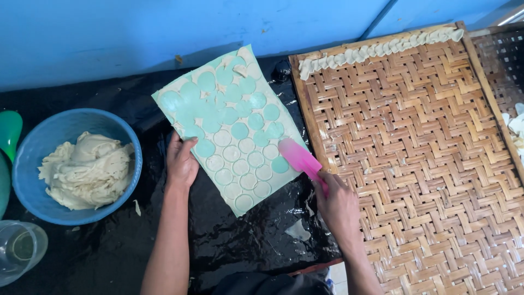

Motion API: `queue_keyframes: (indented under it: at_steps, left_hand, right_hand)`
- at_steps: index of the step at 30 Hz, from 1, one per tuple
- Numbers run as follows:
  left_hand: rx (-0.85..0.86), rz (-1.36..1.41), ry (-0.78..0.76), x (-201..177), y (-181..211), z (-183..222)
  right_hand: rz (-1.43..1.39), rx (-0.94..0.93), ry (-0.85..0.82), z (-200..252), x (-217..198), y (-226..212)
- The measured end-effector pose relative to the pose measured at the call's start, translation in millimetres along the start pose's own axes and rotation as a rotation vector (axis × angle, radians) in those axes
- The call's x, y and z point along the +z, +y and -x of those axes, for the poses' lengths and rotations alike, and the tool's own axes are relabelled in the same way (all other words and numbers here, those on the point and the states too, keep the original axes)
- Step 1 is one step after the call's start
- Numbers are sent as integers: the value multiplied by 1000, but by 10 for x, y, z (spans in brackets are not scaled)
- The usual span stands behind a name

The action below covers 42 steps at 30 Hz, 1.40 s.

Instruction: Scraping and transferring snack dough discs from a stencil to a drying tray.

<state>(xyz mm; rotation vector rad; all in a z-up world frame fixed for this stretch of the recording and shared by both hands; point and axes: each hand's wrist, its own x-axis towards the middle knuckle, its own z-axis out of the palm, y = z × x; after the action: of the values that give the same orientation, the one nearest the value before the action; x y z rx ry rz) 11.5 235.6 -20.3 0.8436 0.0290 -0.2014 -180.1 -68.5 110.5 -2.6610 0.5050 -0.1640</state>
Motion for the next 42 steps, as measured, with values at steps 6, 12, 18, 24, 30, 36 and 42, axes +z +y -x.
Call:
queue_keyframes:
  at_steps: [6,12,18,24,30,36,42]
  left_hand:
    - [-4,-1,-1,19,20,-1]
    - [-9,3,1,36,35,12]
    - [-17,7,3,57,55,25]
    - [-28,7,19,45,49,13]
    - [-5,17,0,14,20,-1]
    - [4,31,-24,6,13,-5]
    - [-11,9,-22,59,63,6]
  right_hand:
    - [-32,-8,-31,-36,60,131]
    - [-73,3,-55,-86,102,146]
    - [-87,-24,-74,-113,188,279]
    - [-175,55,-173,-175,240,423]
    - [-642,171,-363,-201,463,740]
    - [-751,166,-252,-522,356,814]
    - [-626,172,66,-1340,445,985]
